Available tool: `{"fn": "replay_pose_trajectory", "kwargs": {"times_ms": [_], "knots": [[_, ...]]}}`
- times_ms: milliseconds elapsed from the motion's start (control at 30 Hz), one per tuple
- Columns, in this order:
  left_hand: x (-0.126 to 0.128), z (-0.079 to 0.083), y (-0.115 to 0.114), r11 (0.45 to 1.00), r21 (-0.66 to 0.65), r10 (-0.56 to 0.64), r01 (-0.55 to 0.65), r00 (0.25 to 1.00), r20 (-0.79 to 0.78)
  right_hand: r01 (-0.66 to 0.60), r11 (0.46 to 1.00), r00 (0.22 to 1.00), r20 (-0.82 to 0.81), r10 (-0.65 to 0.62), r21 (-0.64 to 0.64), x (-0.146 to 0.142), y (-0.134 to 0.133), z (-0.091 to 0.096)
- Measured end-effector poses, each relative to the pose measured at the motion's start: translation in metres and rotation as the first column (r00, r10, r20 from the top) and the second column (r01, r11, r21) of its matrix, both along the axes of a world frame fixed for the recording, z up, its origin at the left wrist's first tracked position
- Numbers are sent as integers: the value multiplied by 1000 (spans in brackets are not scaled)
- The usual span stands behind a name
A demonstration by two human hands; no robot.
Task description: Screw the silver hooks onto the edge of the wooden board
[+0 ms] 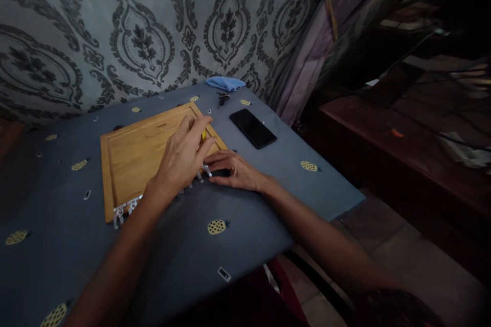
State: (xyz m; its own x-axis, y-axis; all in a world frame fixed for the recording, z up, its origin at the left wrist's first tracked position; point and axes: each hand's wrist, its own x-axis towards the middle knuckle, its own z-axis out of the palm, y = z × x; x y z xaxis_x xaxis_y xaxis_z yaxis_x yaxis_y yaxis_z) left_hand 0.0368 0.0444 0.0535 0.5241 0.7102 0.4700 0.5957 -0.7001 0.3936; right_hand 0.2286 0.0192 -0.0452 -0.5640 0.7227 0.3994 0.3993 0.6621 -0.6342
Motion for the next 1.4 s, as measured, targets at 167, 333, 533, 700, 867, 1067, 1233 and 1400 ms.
{"fn": "replay_pose_trajectory", "kwargs": {"times_ms": [167, 333, 533, 700, 867, 1067, 1233, 1400], "knots": [[-2, -2, 2, 999, 21, 29, -30, 999, 32, 15, 1000, 1000, 7, -15, 21, -1, 1, 0], [-3, -15, -1, 998, 54, 30, -41, 982, 186, 16, 999, 1000, 19, -16, 28, -1, 1, 1], [-3, -31, -3, 995, 4, 93, -99, 941, 326, 17, 999, 1000, 16, -17, 45, -1, 1, 1], [-3, -33, -2, 995, -16, 96, -96, 932, 349, 30, 999, 999, 22, -31, 39, -1, 1, 2], [-3, -32, -2, 997, -60, 68, -50, 930, 360, 12, 999, 1000, 26, -13, 35, -1, 1, 1], [-3, -31, -1, 995, -103, 40, -1, 925, 378, 4, 999, 1000, 30, -6, 54, 0, 2, -1], [-3, -32, -2, 995, -101, 16, 24, 926, 377, 1, 999, 1000, 28, -2, 32, 0, 2, 0], [-2, -32, -3, 993, -117, 31, 16, 924, 382, 33, 999, 999, 19, -34, 22, 0, 1, 0]]}}
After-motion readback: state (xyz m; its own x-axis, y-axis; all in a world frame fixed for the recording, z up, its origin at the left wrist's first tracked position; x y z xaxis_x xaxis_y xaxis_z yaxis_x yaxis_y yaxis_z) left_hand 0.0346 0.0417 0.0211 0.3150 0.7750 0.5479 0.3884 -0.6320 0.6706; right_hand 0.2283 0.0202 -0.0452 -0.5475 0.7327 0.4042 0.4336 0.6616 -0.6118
